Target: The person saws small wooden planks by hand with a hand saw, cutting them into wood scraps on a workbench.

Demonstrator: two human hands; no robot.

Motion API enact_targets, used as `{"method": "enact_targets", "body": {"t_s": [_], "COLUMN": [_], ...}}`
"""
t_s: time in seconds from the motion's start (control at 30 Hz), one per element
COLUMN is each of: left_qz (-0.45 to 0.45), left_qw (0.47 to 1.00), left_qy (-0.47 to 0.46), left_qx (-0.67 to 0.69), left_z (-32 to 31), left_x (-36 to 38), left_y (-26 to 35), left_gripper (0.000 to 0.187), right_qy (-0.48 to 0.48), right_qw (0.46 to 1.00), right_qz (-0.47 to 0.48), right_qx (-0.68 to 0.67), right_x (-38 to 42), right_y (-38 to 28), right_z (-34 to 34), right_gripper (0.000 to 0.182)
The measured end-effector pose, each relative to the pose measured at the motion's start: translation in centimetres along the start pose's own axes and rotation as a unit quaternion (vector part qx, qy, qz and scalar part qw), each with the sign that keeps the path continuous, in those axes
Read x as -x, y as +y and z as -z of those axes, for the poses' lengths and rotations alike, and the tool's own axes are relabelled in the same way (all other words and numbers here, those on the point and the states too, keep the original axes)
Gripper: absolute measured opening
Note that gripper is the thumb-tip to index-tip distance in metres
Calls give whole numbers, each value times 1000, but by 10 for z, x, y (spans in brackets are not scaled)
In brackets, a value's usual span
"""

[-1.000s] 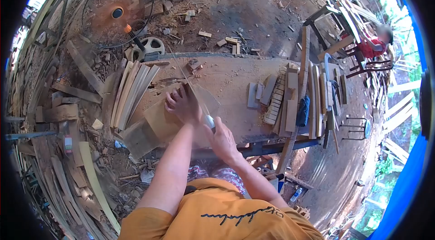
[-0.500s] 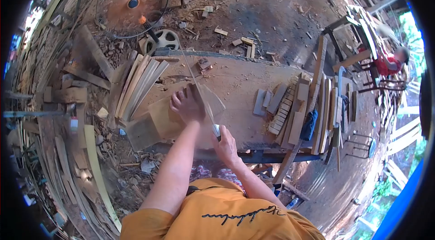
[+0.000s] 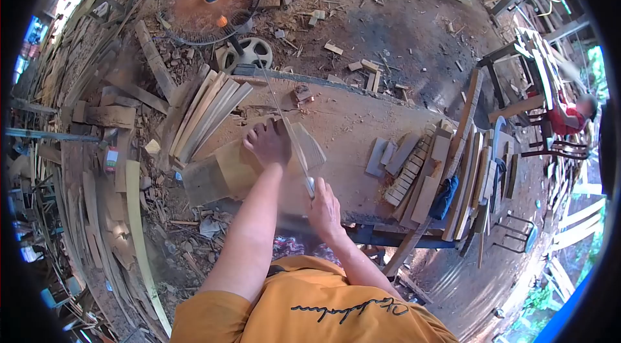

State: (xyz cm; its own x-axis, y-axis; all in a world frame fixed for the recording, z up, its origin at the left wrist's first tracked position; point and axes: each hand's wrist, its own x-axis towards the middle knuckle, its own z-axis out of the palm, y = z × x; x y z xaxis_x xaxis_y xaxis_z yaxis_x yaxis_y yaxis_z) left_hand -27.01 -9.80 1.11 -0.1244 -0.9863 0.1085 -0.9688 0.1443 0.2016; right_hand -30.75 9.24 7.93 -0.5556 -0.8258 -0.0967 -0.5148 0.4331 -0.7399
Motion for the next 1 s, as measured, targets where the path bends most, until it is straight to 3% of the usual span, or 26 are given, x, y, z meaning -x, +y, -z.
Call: {"method": "enact_targets", "body": {"t_s": [0.2,0.33,0.47,0.6,0.73,0.93,1.0], "left_qz": [9,-34,-36,-8,-26,-38,-25], "left_qw": [1000,998,999,1000,999,998,999], "left_qy": [-19,46,21,-7,11,48,36], "left_qx": [3,30,20,-6,-20,-14,-17], "left_z": [4,-5,-3,1,-8,-10,-13], "left_x": [3,5,5,3,3,3,0], "left_y": [1,-5,-5,2,-7,-6,-3], "left_gripper": [40,37,34,34,33,29,28], "right_qy": [-10,9,31,29,34,46,35], "right_qw": [999,998,998,999,999,999,999], "right_qz": [-15,-33,0,-1,-8,-1,-11], "right_qx": [38,50,61,38,32,22,17], "right_x": [57,48,14,60,75,30,65], "right_y": [23,24,12,38,46,31,44], "right_z": [17,5,-5,14,11,-8,2], "right_gripper": [22,23,21,20,20,20,20]}}
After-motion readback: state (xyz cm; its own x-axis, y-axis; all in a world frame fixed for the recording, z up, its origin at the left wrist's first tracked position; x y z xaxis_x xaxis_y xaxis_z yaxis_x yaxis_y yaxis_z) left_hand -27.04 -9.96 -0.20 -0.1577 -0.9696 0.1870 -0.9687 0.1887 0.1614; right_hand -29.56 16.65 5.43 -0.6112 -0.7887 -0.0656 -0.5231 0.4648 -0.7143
